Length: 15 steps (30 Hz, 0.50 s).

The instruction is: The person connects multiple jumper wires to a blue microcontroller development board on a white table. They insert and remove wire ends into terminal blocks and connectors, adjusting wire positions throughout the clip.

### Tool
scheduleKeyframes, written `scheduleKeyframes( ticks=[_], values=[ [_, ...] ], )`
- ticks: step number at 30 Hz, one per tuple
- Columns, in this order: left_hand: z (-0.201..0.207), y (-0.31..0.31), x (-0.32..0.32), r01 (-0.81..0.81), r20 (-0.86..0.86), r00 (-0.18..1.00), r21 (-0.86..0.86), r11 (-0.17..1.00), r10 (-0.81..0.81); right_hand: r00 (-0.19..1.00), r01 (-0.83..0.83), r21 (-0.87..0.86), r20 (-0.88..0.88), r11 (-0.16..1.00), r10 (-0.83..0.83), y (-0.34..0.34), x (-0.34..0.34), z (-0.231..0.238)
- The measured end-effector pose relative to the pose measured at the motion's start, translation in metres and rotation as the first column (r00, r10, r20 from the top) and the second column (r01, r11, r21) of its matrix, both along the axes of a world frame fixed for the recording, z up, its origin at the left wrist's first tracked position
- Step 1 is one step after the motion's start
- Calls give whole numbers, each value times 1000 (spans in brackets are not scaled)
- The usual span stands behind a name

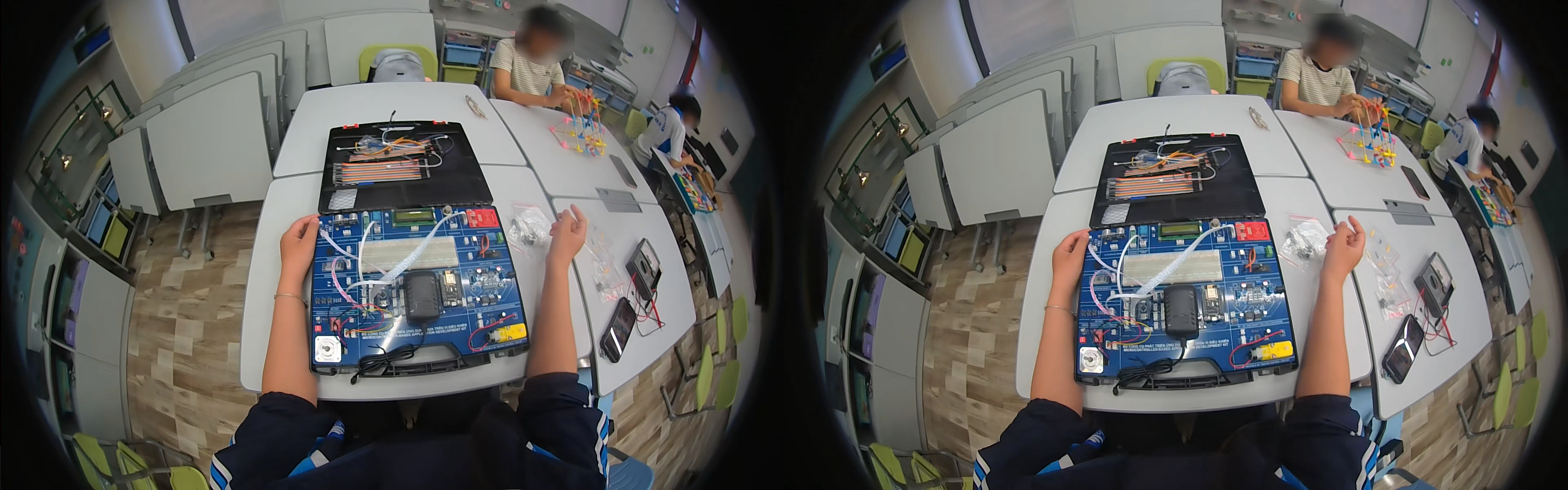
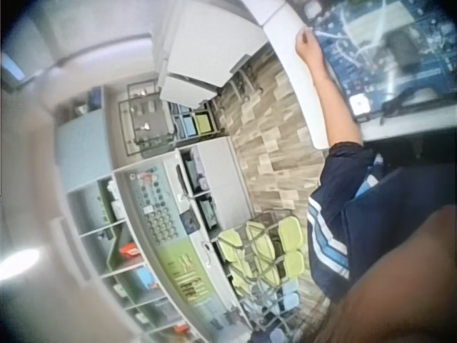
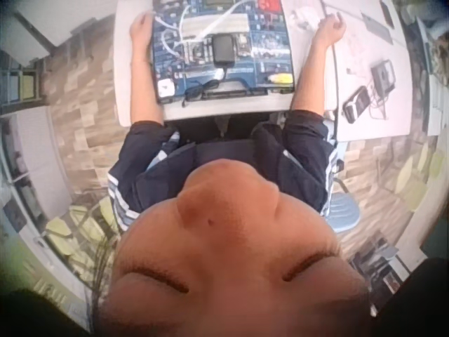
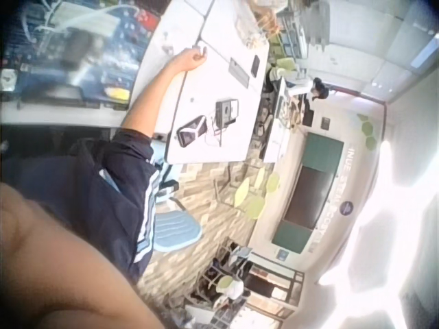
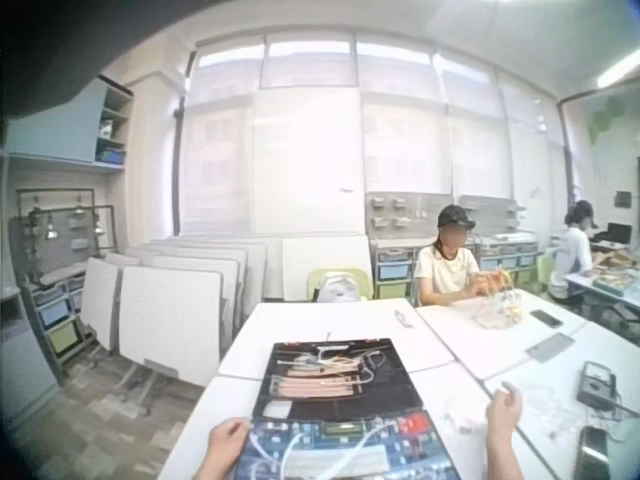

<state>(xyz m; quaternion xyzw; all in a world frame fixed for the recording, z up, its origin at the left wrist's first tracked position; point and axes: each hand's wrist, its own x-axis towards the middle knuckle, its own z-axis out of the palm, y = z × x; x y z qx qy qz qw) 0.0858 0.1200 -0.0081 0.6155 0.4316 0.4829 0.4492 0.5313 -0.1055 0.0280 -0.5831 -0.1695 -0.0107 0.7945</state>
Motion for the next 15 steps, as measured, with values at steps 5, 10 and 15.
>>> scheduleKeyframes(
  ticks=[5,10,15],
  values=[
    [0,0,-3,-52,-72,996,16,999,53,994,-85,89,70,992,79,35,-15,-18],
    [-1,0,-2,-54,-66,996,22,998,55,947,-306,-40,89,951,308,41,-31,-24],
    [-7,8,2,-82,-43,996,21,996,83,895,-445,-125,-30,887,445,53,-42,-31]
  ],
)
